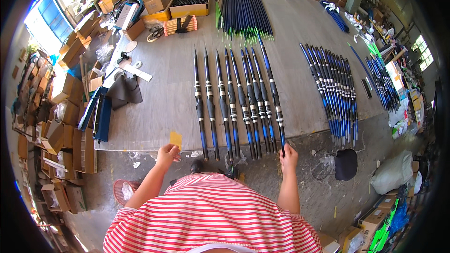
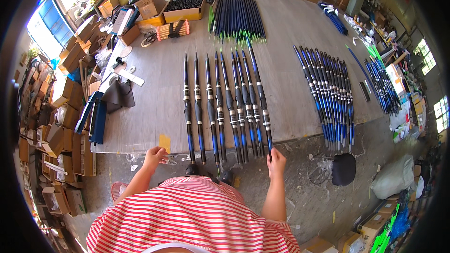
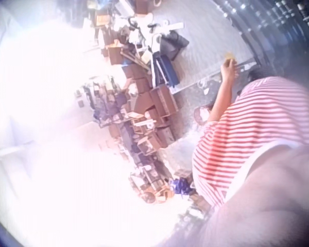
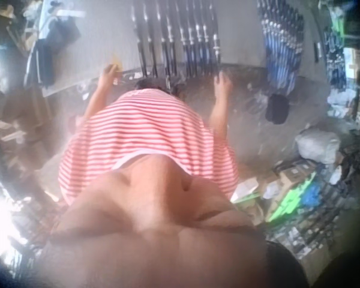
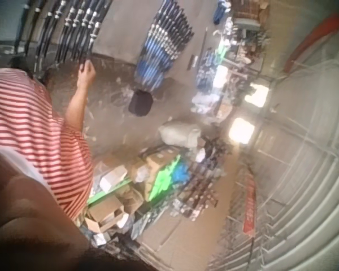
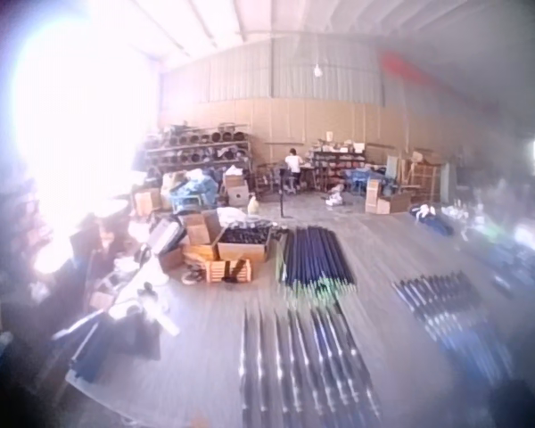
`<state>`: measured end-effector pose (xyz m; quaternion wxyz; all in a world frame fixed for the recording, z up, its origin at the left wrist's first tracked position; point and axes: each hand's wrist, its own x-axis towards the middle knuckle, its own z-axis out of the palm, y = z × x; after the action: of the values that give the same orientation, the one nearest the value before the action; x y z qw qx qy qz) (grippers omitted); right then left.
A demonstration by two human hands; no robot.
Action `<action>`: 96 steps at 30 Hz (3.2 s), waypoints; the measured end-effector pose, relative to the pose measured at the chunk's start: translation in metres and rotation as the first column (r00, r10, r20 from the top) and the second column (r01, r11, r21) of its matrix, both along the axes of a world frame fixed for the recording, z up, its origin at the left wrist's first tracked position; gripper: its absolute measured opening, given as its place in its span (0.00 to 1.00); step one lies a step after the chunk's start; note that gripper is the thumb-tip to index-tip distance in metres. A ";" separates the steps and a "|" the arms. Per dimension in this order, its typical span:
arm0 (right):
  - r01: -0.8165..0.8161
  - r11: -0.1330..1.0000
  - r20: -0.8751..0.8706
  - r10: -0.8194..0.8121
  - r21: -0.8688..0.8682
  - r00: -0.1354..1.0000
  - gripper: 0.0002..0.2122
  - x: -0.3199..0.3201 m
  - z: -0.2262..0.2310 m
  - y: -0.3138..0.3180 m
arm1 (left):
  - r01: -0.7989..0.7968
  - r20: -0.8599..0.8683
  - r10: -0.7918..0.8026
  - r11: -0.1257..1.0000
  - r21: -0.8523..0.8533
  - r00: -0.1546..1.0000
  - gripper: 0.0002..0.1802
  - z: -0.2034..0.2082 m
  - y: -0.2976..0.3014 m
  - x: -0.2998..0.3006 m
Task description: The person handles several fishing rods one by one, picking them up from a table, turning them over, and using a marker to label or mark the rods while they are supported on a table.
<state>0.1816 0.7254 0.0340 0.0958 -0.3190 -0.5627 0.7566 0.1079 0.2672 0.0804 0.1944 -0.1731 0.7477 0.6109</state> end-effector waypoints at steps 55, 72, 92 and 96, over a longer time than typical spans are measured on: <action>-0.558 0.811 0.051 0.559 0.176 0.828 0.16 -0.029 0.138 -0.166 | 0.048 0.029 -0.065 0.919 0.392 0.997 0.23 -0.012 -0.032 0.031; -0.121 0.991 0.203 0.128 -0.049 0.971 0.11 0.082 0.061 -0.075 | -0.139 -0.206 0.067 0.922 -0.361 0.976 0.18 -0.145 0.050 0.007; -0.123 0.731 0.098 0.077 0.671 0.992 0.12 -0.040 -0.041 -0.022 | -0.042 -0.306 -0.182 0.797 -0.602 0.934 0.26 -0.033 0.027 0.026; -0.114 0.834 0.101 0.071 0.540 0.992 0.12 -0.049 -0.044 -0.027 | -0.161 -0.373 -0.094 0.787 -0.596 0.923 0.20 -0.021 0.010 0.044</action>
<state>0.1324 0.6985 -0.0095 0.1240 -0.2800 -0.7723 0.5566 0.1515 0.2770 0.0590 -0.0340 -0.1177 0.9255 0.3584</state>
